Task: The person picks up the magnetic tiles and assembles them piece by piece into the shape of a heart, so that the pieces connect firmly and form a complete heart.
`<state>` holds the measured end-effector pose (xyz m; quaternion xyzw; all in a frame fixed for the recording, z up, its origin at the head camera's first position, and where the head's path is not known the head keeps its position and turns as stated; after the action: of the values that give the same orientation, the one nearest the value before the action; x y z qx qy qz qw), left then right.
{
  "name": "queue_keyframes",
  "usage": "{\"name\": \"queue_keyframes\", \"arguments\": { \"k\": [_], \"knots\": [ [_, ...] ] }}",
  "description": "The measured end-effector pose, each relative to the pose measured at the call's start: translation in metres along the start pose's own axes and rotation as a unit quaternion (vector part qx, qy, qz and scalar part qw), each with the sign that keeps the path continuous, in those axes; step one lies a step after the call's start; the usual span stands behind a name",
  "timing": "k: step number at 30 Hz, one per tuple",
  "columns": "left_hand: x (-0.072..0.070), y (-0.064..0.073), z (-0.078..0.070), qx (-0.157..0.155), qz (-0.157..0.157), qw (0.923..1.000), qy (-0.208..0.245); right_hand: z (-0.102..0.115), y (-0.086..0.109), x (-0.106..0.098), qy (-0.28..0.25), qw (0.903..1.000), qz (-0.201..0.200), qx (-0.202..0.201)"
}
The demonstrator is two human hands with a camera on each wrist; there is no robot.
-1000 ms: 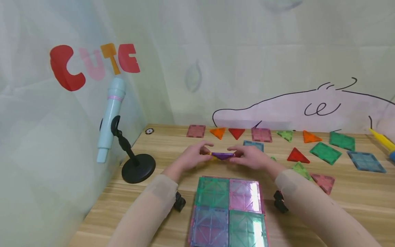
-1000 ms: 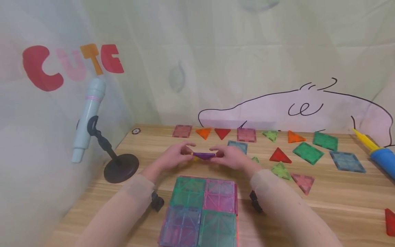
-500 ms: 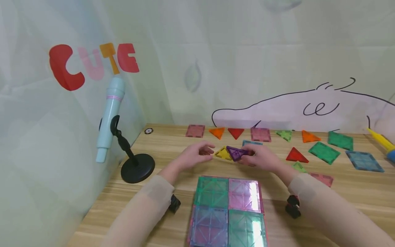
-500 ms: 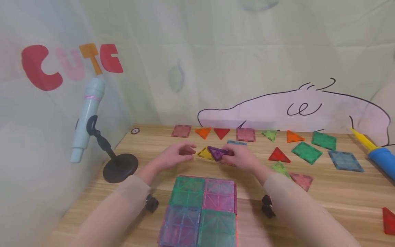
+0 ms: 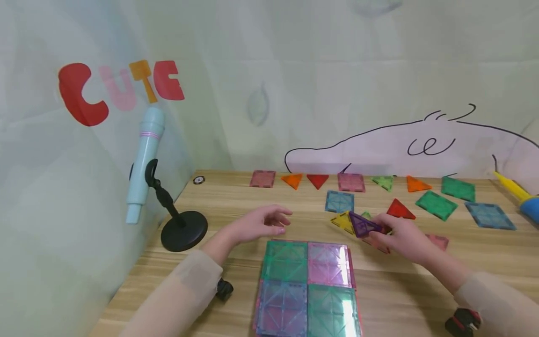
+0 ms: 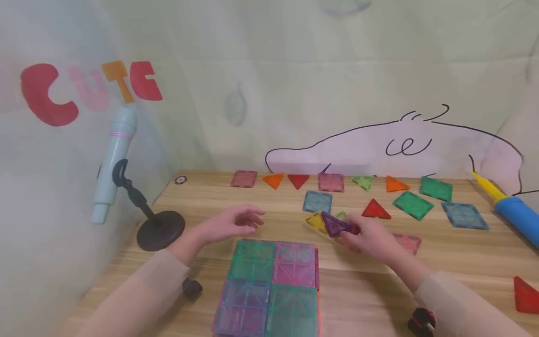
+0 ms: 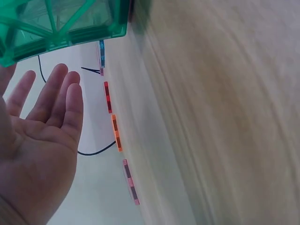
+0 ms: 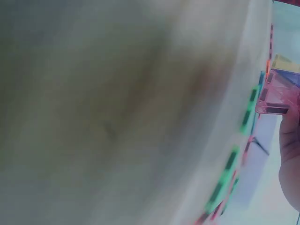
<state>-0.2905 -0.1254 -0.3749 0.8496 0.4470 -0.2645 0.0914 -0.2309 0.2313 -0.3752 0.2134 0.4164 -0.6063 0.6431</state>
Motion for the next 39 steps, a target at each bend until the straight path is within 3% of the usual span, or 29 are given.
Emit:
{"name": "queue_keyframes", "arguments": {
  "k": [8,14,18,28,39],
  "knots": [
    [0.003,-0.001,-0.002,-0.004,0.003,0.9999,0.009,-0.021,0.04,-0.015,0.045,0.9977,-0.05,-0.003],
    [0.003,0.001,-0.006,-0.002,0.007,0.9999,0.011,-0.028,0.057,-0.019,0.059,0.9972,-0.033,0.032],
    [0.003,0.001,-0.005,-0.001,0.009,0.9999,0.008,-0.025,0.068,-0.016,0.05,0.9971,-0.043,0.039],
    [-0.002,0.004,-0.001,-0.013,0.008,0.9999,0.008,-0.008,0.09,-0.007,0.0,0.9967,-0.08,0.013],
    [-0.004,0.007,-0.005,-0.018,0.009,0.9997,0.017,0.002,0.1,0.0,0.014,0.9957,-0.091,0.01]
  ]
}}
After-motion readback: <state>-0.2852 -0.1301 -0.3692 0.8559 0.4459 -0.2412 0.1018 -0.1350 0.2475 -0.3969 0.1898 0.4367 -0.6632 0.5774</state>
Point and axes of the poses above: each hand's wrist, its own y-axis away from the middle knuckle, its own x-axis out of the palm, z = x × y, the point moved 1 cm from there along -y, towards the middle knuckle, and after that the axes turned 12 degrees about -z, right-handed, at the moved point
